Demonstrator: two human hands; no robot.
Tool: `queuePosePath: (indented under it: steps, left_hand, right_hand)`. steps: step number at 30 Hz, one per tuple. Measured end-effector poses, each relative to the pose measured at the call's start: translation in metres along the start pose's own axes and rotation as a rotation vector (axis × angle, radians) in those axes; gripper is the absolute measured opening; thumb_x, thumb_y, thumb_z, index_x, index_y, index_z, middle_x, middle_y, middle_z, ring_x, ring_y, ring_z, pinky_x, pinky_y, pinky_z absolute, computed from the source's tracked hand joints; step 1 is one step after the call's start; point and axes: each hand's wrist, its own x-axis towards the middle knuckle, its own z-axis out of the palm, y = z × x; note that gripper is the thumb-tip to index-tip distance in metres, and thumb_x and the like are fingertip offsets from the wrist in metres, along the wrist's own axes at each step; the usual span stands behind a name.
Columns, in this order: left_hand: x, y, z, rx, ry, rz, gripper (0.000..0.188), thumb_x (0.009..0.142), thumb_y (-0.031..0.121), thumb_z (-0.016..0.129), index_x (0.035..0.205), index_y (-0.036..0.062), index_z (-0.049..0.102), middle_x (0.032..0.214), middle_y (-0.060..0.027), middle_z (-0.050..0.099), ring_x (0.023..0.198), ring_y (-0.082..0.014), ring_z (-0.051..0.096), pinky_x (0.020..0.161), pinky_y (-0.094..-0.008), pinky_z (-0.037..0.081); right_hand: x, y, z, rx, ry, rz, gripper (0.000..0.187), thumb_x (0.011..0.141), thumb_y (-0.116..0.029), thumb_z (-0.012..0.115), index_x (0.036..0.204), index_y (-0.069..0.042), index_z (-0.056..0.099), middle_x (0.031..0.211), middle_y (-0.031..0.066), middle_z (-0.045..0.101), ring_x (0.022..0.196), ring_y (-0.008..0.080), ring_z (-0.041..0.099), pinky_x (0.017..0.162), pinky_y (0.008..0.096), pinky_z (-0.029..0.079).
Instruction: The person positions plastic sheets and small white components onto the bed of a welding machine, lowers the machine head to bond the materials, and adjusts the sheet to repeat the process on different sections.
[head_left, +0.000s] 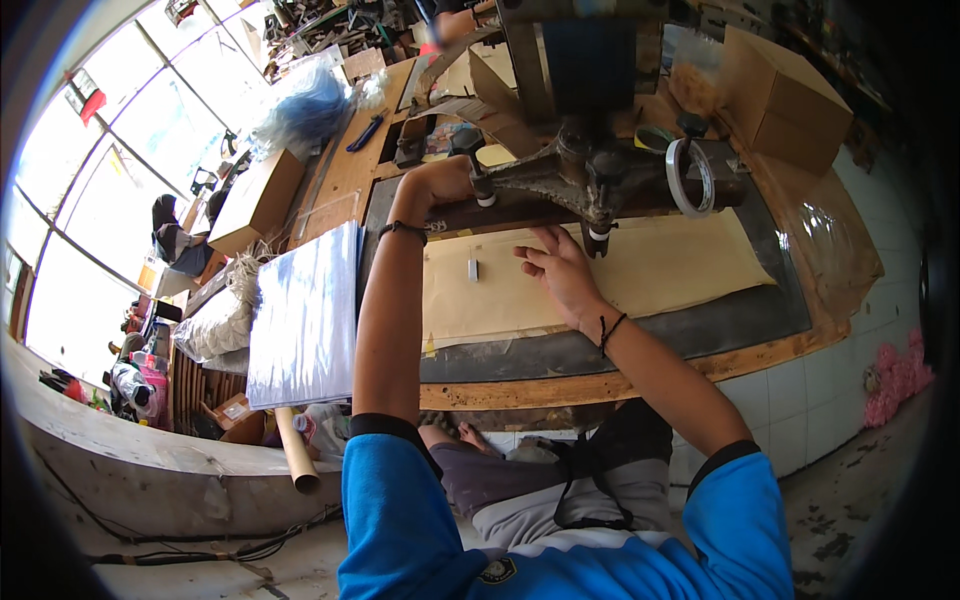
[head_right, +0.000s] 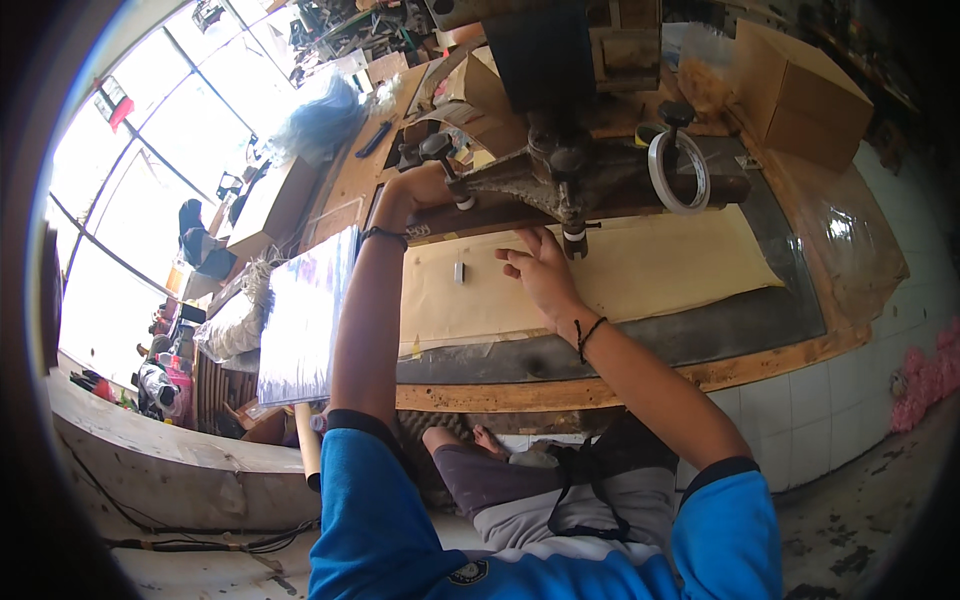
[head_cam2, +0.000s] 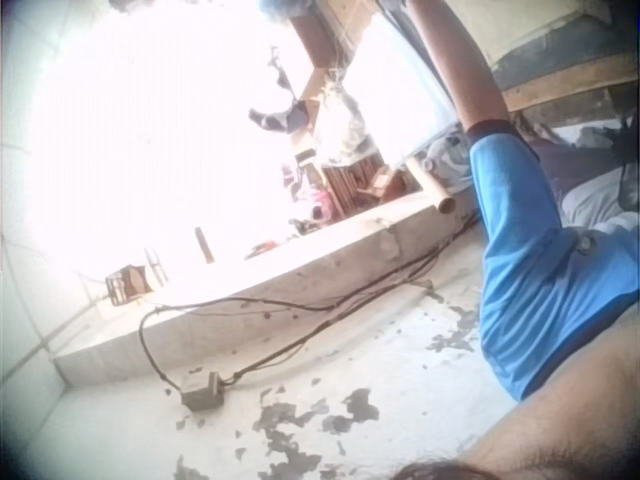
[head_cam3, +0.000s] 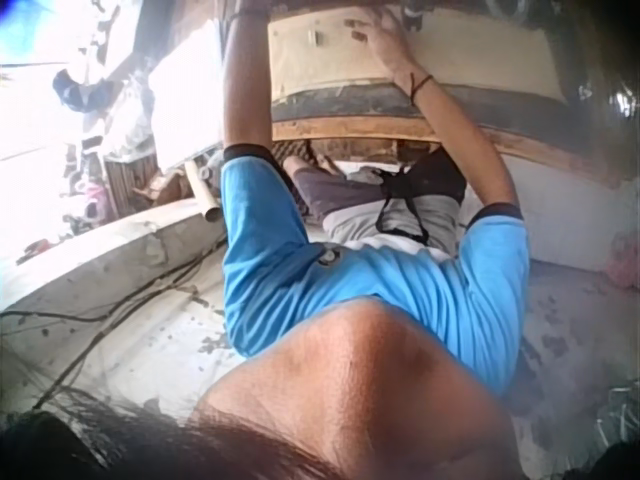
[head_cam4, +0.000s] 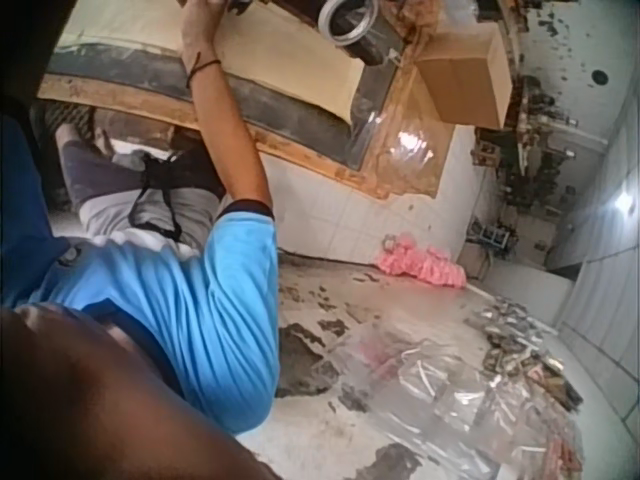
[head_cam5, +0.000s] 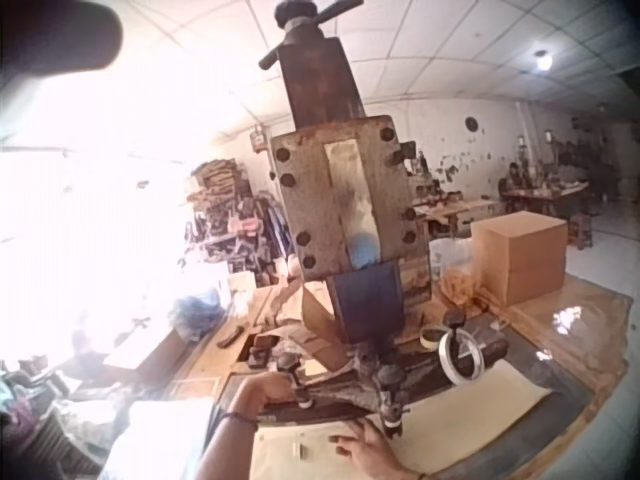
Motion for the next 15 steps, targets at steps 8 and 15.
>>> queuePosePath:
  steps: [8,15]
  left_hand:
    - [0.015,-0.039,0.003,-0.231,-0.034,0.054,0.041,0.083,0.029,0.069,0.108,-0.0024,0.060,0.085,-0.0087,0.065,0.072,-0.0144,0.058,0.063,-0.0316,0.045]
    - [-0.013,0.028,-0.008,0.052,-0.035,0.122,0.043,0.084,0.029,0.066,0.110,-0.0060,0.067,0.095,-0.0124,0.073,0.081,-0.0182,0.066,0.070,-0.0340,0.051]
  right_hand:
    - [0.004,0.006,0.005,-0.003,-0.001,-0.012,0.048,0.094,0.003,0.051,0.140,-0.001,0.037,0.149,0.0091,0.045,0.112,0.0182,0.064,0.086,0.0295,0.050]
    - [0.003,0.001,-0.002,0.032,0.017,-0.010,0.046,0.094,0.005,0.054,0.137,-0.002,0.038,0.143,0.0081,0.046,0.112,0.0197,0.061,0.086,0.0286,0.049]
